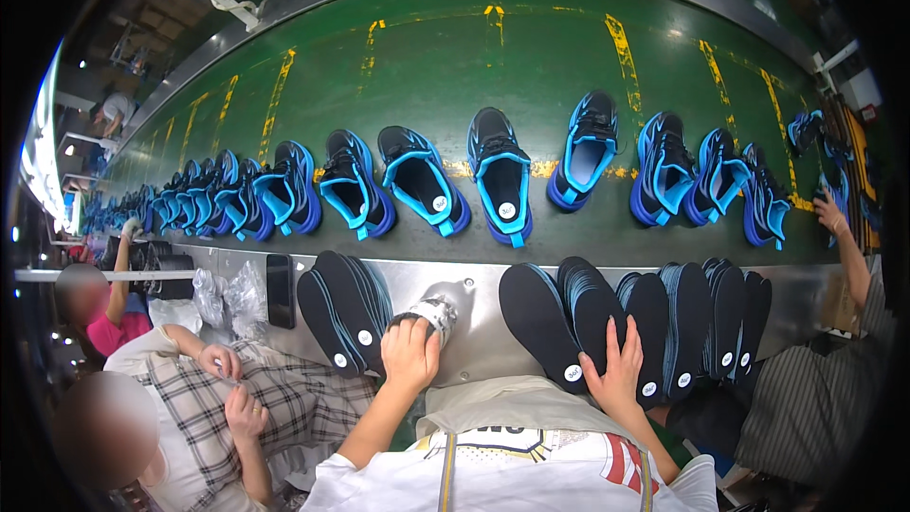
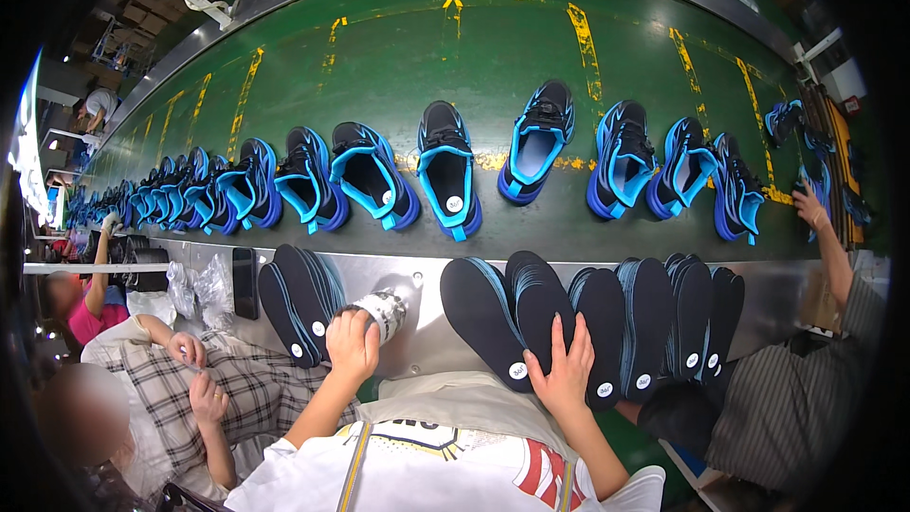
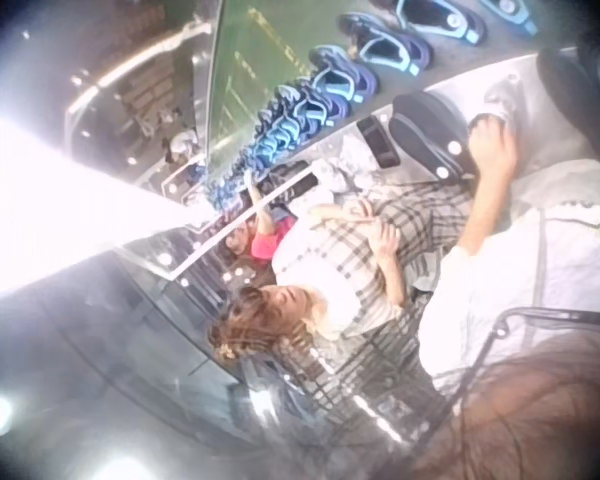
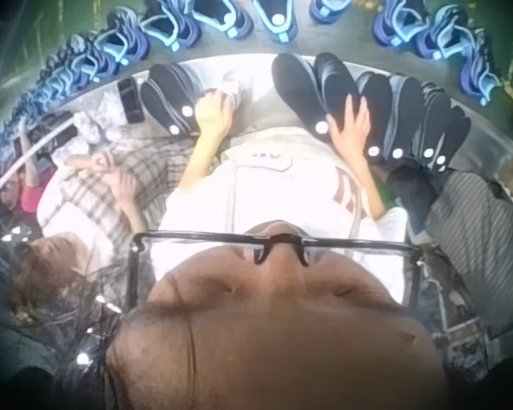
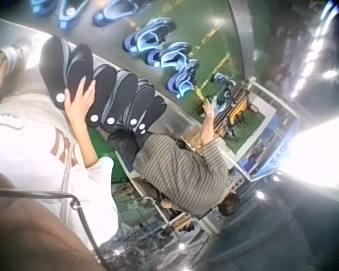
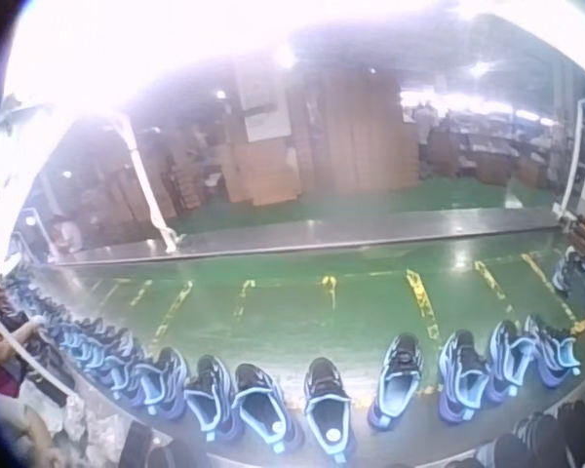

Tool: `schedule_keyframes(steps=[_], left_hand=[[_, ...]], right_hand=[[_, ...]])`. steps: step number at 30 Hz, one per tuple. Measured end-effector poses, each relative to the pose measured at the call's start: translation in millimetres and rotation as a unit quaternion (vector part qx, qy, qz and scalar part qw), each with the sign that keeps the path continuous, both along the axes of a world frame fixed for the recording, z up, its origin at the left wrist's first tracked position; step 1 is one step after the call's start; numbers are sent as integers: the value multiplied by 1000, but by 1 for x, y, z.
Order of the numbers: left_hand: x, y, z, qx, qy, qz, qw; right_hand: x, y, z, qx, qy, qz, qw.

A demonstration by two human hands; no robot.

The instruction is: The person places stacks of shoe insoles onto the workstation, then repeatedly picks up individual insoles and inserts them into sneakers along the conveyor line by hand.

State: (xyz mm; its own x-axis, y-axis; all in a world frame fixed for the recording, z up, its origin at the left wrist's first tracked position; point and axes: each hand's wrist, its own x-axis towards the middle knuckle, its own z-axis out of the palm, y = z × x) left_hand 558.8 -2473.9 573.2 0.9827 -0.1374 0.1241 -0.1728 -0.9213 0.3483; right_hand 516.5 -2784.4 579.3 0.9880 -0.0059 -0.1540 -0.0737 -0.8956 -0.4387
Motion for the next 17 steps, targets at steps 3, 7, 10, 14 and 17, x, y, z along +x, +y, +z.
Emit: schedule_keyframes(steps=[3,7,10,14,17], left_hand=[[9,-4,-2,34,-39,-61,997],[14,-12,6,-152,-1,-16,988],[6,-10,-5,-246,9,87,965],[5,-15,-17,-297,26,106,949],[9,-18,-15,-271,-13,71,960]], right_hand=[[-3,-2,-8,-27,-32,5,999],[-4,-6,-6,-51,-57,-7,997],[-2,-7,-4,-53,-62,-18,997],[-2,-7,-9,-58,-82,-34,994],[-3,-7,-12,-67,-82,-47,993]])
